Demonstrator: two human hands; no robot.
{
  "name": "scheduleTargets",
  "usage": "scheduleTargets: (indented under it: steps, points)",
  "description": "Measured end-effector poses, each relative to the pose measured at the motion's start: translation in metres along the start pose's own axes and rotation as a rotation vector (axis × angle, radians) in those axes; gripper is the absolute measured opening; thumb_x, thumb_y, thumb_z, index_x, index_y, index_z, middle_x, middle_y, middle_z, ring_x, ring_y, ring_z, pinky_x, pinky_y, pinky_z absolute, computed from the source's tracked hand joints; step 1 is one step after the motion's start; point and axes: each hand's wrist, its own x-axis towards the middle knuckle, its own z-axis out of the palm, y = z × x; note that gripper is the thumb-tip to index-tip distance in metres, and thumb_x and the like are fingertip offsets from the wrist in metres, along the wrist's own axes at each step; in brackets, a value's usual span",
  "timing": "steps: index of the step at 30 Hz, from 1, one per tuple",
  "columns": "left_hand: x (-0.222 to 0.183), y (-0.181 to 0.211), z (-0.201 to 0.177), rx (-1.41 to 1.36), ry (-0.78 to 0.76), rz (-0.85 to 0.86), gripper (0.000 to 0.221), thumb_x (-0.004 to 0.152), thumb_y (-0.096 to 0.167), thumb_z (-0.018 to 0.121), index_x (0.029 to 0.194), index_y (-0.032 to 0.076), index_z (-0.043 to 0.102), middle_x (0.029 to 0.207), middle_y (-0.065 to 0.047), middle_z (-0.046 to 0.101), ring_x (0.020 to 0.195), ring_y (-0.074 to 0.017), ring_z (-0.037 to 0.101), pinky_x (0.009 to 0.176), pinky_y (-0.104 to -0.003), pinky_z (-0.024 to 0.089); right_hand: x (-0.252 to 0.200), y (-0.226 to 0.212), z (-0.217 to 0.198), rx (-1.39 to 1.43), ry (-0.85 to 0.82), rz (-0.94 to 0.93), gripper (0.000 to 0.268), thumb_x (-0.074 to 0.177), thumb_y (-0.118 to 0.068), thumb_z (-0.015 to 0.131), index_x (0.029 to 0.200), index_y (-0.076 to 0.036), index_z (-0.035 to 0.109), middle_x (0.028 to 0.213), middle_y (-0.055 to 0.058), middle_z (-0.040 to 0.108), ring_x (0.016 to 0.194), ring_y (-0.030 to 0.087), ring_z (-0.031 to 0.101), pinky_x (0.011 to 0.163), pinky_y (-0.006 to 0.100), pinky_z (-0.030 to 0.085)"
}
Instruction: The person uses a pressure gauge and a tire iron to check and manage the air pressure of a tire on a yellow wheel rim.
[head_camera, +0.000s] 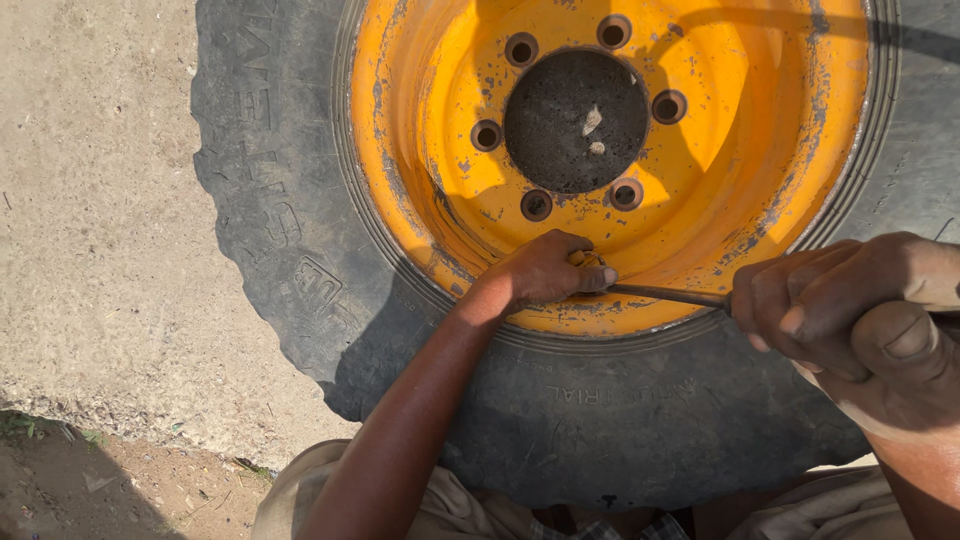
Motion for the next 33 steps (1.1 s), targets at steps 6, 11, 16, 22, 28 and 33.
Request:
scheduleTargets:
  steps: [6,11,16,22,28,33]
  points:
    - [0.002,0.001,0.002,0.063,0.015,-0.030,0.061,0.084,0.054,0.071,0.126,0.010,0.071,0.117,-0.011,0.077,0.113,-0.0266,0.072,0.098,-0.040,0.052,0.005,-0.014,0.006,-0.065,-0.099,0.019,0.031,0.109,-0.037,0.051,0.115,-0.009,0.063,0.054,-0.006,0.048,0.049,0.006,0.042,0.060,0.034,0.045]
    - [0.007,-0.006,0.003,0.134,0.024,0.029,0.060,0.086,0.054,0.071,0.125,0.008,0.072,0.119,-0.013,0.076,0.113,-0.0274,0.071,0.099,-0.040,0.053,0.001,-0.002,-0.002,0.020,-0.043,0.003,0.032,0.109,-0.036,0.051,0.112,-0.011,0.070,0.053,-0.007,0.046,0.052,0.007,0.040,0.062,0.035,0.043]
    - [0.011,-0.013,0.006,0.089,0.045,0.058,0.060,0.084,0.052,0.072,0.125,0.009,0.072,0.118,-0.014,0.077,0.112,-0.0272,0.072,0.099,-0.040,0.053,-0.014,0.017,-0.019,0.057,-0.024,0.017,0.037,0.107,-0.044,0.054,0.110,-0.012,0.072,0.052,-0.008,0.042,0.053,0.009,0.042,0.061,0.036,0.043]
    - [0.014,-0.016,0.008,0.079,0.067,0.061,0.064,0.083,0.051,0.076,0.128,0.005,0.068,0.122,-0.016,0.074,0.116,-0.0294,0.069,0.100,-0.040,0.052,-0.026,0.043,-0.033,0.025,0.049,0.007,0.037,0.103,-0.047,0.058,0.111,-0.014,0.072,0.051,-0.011,0.045,0.052,0.008,0.046,0.064,0.038,0.044]
    - [0.009,-0.011,0.007,0.048,0.059,0.020,0.064,0.082,0.051,0.074,0.127,0.006,0.070,0.121,-0.016,0.076,0.115,-0.0290,0.071,0.100,-0.039,0.052,-0.035,0.054,-0.036,-0.031,0.024,-0.080,0.036,0.103,-0.047,0.056,0.113,-0.016,0.072,0.053,-0.013,0.045,0.053,0.005,0.049,0.065,0.037,0.046]
    - [0.007,-0.008,0.006,0.033,0.059,0.040,0.064,0.082,0.050,0.072,0.127,0.005,0.071,0.120,-0.016,0.076,0.114,-0.0287,0.071,0.099,-0.039,0.052,-0.030,0.049,-0.033,-0.002,0.022,-0.066,0.033,0.103,-0.045,0.058,0.112,-0.016,0.072,0.051,-0.012,0.047,0.053,0.007,0.049,0.064,0.038,0.046]
